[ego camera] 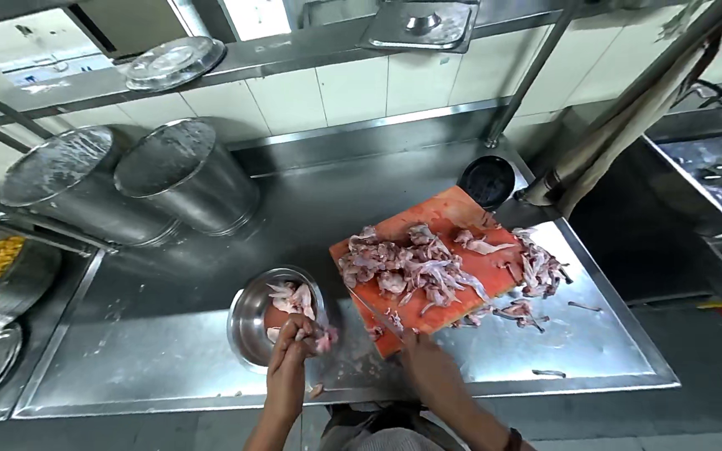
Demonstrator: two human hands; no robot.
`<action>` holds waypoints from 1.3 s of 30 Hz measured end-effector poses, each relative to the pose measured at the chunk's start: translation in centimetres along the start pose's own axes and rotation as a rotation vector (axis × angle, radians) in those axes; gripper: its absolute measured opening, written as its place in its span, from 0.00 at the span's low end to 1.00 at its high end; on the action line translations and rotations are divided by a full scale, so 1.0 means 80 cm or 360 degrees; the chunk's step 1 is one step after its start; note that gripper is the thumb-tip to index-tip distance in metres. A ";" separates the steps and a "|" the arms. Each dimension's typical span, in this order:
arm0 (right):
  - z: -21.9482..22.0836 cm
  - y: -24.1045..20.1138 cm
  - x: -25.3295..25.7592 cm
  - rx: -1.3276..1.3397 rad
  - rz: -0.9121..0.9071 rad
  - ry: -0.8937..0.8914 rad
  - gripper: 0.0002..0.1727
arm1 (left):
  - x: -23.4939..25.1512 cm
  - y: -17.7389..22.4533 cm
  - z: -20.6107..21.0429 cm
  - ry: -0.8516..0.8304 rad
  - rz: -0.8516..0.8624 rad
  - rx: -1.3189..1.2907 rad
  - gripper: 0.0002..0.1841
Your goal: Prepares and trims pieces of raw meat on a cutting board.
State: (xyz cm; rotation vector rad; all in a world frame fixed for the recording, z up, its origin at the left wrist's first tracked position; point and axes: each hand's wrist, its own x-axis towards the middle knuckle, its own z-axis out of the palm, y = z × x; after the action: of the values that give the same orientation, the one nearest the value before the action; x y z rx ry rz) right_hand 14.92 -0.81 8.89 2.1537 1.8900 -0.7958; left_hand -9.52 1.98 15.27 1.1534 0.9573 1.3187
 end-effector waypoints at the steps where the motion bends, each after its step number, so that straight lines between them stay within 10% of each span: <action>1: 0.001 -0.002 0.012 -0.0011 -0.0020 0.0057 0.24 | 0.000 -0.002 0.002 0.0044 -0.0067 -0.0126 0.10; 9: -0.058 -0.008 0.012 0.1003 -0.0734 0.0371 0.24 | 0.004 -0.015 0.039 0.0059 -0.0507 -0.0580 0.10; 15: -0.063 -0.021 0.000 0.1899 -0.0935 -0.0166 0.19 | 0.017 -0.020 0.073 -0.0161 -0.0360 -0.0041 0.09; 22: -0.066 -0.018 -0.020 0.1364 -0.0710 0.0048 0.19 | 0.012 -0.036 0.119 -0.0171 -0.0847 0.0275 0.23; 28: -0.075 -0.014 -0.031 0.0649 -0.0563 0.0171 0.18 | 0.007 -0.043 0.139 0.0057 -0.0710 0.0021 0.15; 33: -0.052 -0.018 -0.039 0.0404 -0.0771 0.0861 0.14 | 0.007 -0.046 0.151 0.0356 -0.0454 0.0065 0.13; 39: -0.049 -0.016 -0.049 0.0410 -0.0844 0.0773 0.14 | 0.024 -0.032 0.135 0.0512 -0.0892 -0.0519 0.13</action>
State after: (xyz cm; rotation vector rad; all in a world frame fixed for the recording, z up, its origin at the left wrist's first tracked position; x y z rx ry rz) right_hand 14.57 -2.16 14.44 2.1510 2.8233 -0.6590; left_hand 1.66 3.28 15.16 0.3825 1.1406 1.1511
